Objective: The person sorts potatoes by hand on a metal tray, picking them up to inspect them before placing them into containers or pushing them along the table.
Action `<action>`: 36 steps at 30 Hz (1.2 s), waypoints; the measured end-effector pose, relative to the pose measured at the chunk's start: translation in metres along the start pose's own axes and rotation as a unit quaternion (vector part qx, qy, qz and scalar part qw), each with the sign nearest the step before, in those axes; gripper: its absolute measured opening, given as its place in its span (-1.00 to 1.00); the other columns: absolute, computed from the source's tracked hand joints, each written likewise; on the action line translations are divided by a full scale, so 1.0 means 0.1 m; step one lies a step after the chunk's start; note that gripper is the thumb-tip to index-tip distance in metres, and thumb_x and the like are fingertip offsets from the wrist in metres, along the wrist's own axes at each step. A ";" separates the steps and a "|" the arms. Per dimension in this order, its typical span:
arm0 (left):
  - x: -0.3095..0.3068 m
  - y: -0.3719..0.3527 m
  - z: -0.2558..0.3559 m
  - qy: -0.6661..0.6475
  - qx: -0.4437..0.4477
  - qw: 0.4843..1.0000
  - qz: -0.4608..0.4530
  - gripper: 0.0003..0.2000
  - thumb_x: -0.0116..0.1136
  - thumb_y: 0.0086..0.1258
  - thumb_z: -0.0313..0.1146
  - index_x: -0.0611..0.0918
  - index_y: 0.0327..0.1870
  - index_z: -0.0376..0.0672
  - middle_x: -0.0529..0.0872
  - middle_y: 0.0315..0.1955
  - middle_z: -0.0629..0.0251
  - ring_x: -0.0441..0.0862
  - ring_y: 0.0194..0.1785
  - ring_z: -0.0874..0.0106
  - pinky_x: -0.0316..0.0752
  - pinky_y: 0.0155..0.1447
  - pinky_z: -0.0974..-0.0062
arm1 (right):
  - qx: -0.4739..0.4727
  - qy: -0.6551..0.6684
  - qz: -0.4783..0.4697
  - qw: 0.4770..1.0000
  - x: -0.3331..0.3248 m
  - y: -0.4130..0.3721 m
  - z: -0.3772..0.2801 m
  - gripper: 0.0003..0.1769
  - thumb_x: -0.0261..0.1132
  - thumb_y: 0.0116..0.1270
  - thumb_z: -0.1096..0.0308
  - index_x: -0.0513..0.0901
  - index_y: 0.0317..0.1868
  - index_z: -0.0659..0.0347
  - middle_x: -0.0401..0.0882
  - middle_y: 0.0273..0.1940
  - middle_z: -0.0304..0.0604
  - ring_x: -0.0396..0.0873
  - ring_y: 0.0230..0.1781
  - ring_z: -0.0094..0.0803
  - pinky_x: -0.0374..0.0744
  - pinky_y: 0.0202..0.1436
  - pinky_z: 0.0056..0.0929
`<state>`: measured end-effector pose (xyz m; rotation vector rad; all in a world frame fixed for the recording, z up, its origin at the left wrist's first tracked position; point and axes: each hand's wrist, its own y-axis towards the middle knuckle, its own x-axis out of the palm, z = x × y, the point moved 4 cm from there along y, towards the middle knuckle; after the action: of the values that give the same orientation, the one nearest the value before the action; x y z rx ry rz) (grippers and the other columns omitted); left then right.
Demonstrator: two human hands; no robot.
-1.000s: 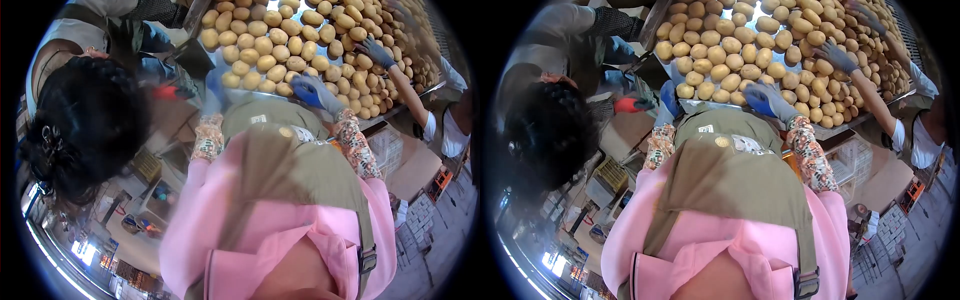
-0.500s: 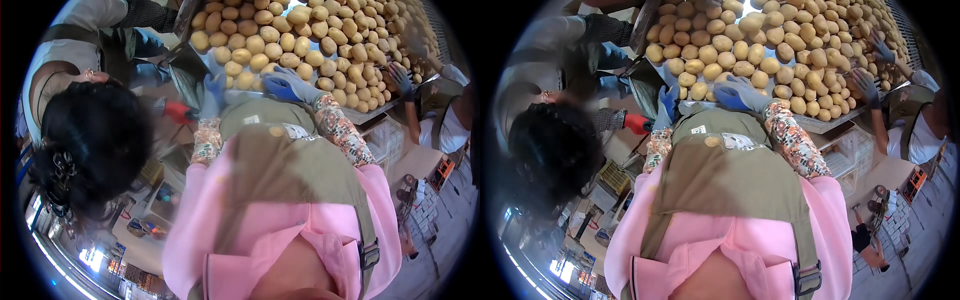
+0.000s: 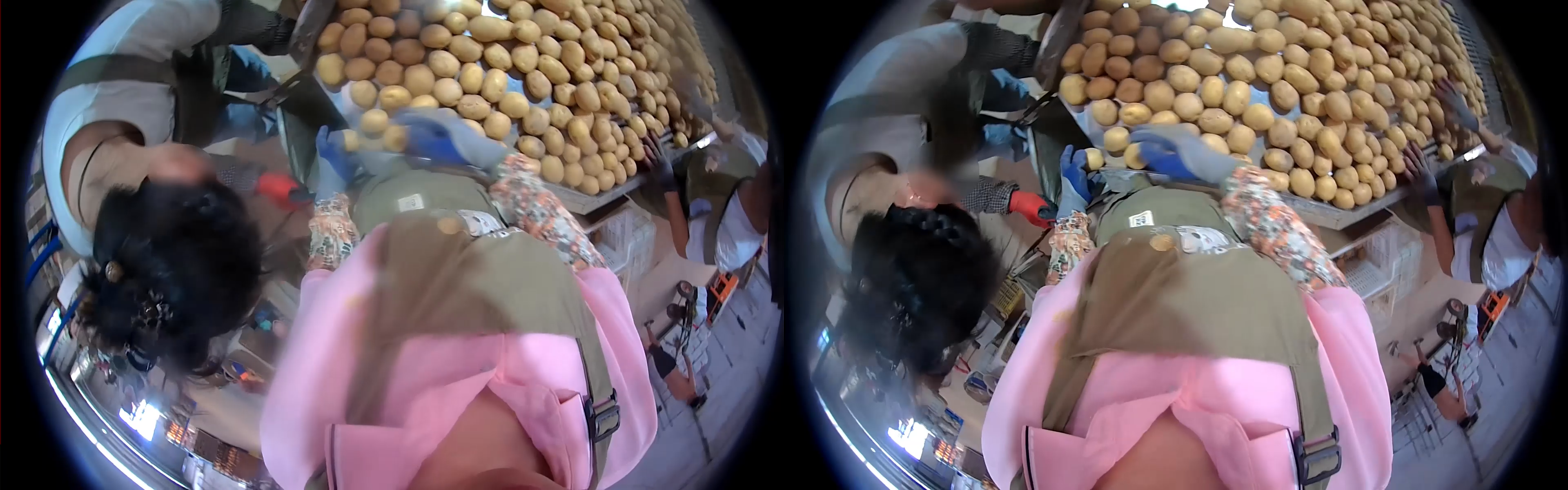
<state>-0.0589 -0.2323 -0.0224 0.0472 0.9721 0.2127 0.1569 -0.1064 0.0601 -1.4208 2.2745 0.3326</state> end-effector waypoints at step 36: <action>0.42 0.59 0.75 0.189 -0.155 0.969 -0.042 -0.15 -0.02 0.36 0.14 -0.04 0.55 -0.08 -0.12 0.49 -0.19 -0.31 0.53 -0.24 -0.56 0.42 -0.37 | 0.348 -0.143 0.131 0.917 -1.98 0.04 1.02 -0.19 0.51 0.10 0.09 0.38 0.27 0.27 0.52 0.12 0.07 0.54 0.10 -0.28 0.56 0.11 -0.36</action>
<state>0.0162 -0.1623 -0.0067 -0.3321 1.3068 0.3002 0.2520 0.0945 0.0662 -0.6594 2.0272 -0.1797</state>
